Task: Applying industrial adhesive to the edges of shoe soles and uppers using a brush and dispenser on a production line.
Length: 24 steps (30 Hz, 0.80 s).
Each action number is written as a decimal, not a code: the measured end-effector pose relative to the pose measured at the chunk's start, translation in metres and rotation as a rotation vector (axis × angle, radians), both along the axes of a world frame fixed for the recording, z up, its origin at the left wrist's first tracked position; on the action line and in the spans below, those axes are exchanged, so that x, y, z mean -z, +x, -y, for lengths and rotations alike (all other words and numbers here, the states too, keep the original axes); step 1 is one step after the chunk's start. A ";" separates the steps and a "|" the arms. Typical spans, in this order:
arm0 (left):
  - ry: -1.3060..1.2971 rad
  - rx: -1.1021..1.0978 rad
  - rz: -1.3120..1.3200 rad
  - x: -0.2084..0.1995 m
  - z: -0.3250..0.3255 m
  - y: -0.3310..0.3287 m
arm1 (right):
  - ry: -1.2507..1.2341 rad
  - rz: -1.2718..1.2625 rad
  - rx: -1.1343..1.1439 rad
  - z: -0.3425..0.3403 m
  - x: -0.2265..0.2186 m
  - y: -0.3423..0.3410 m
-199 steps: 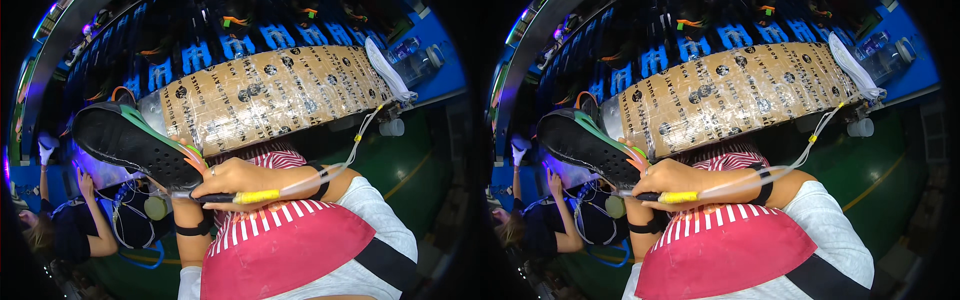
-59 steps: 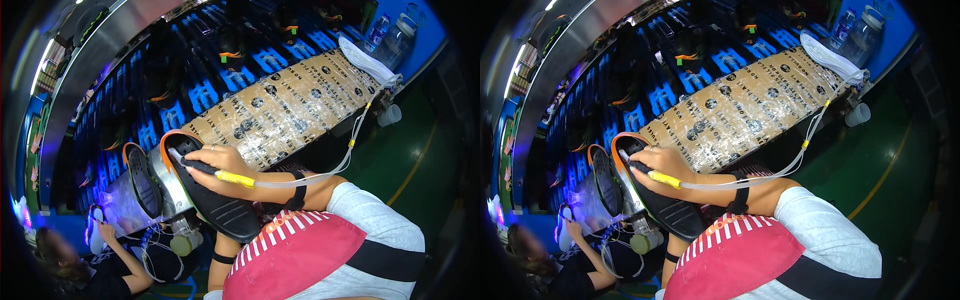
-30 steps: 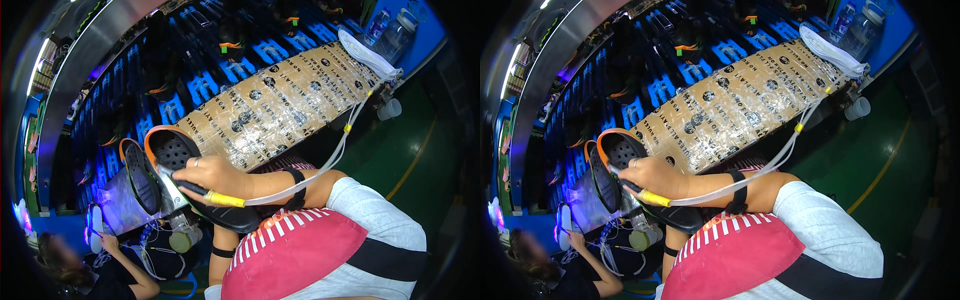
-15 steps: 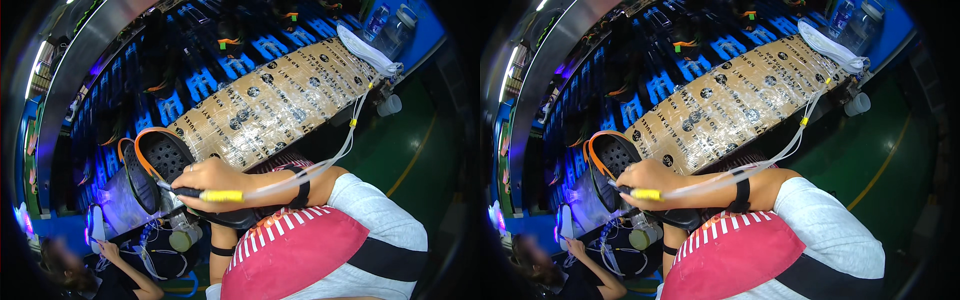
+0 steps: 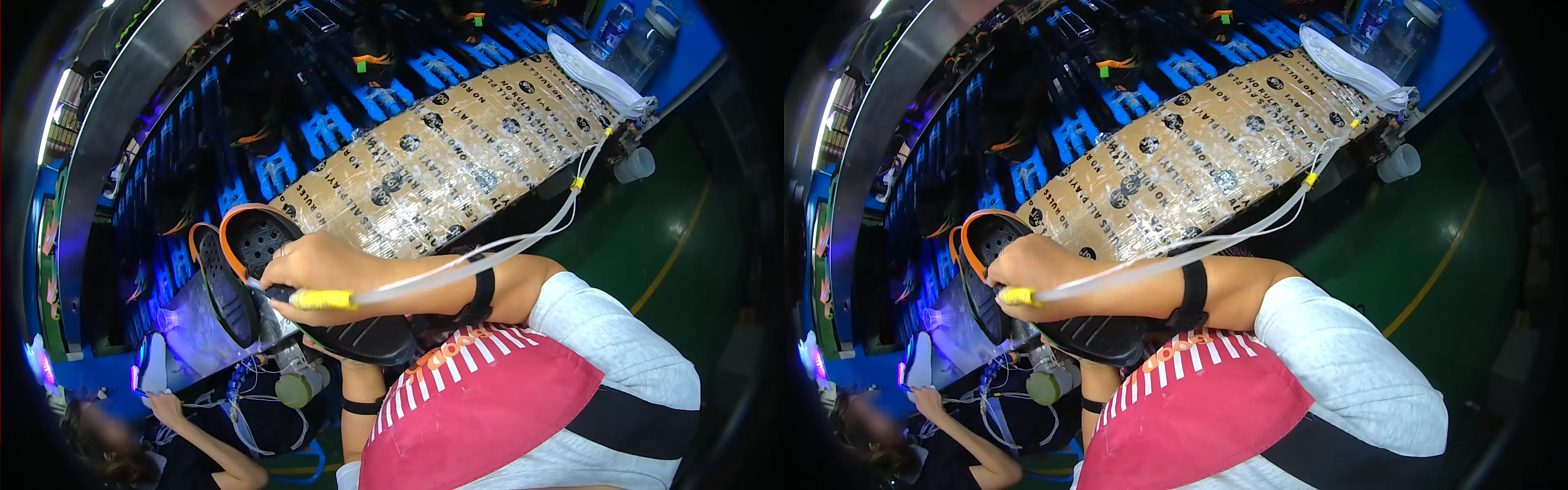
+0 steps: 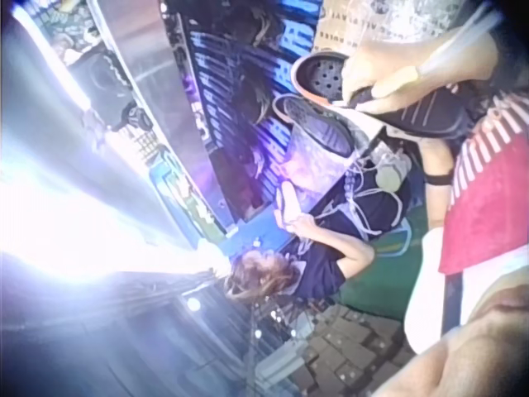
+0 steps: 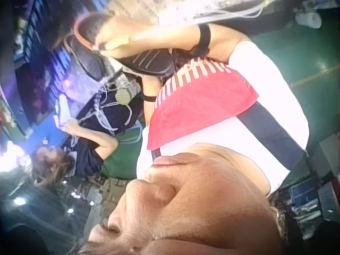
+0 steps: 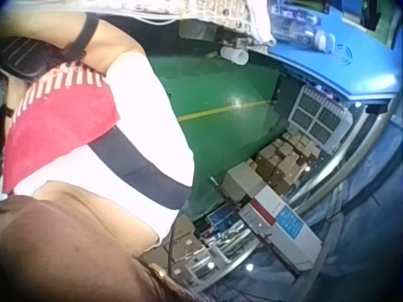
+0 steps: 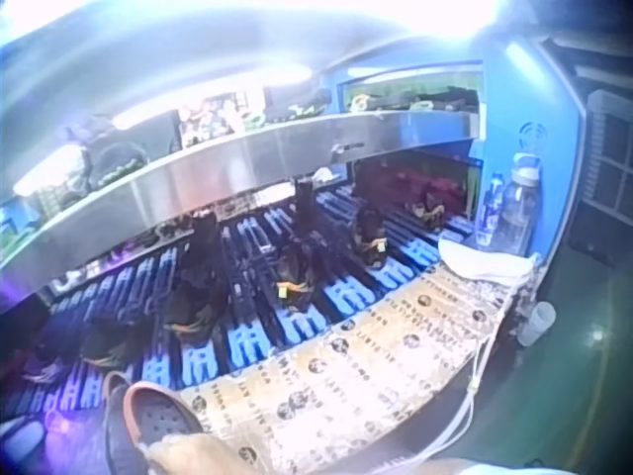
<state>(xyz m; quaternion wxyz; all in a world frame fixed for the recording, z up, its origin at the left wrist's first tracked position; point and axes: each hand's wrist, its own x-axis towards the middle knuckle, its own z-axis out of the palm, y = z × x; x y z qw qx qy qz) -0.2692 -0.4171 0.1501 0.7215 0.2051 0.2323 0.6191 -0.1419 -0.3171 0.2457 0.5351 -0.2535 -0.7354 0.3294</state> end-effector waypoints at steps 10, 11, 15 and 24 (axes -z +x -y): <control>0.005 0.006 -0.007 -0.002 -0.009 0.015 | -0.192 -0.086 0.121 -0.006 -0.007 0.011; 0.006 0.005 -0.008 -0.003 -0.009 0.015 | -0.201 -0.080 0.103 -0.004 -0.006 0.010; 0.012 0.002 0.009 -0.002 -0.011 0.015 | -0.204 -0.103 -0.142 0.002 0.001 0.009; 0.036 0.000 0.035 -0.003 -0.012 0.002 | 0.080 0.245 0.027 0.026 0.008 -0.001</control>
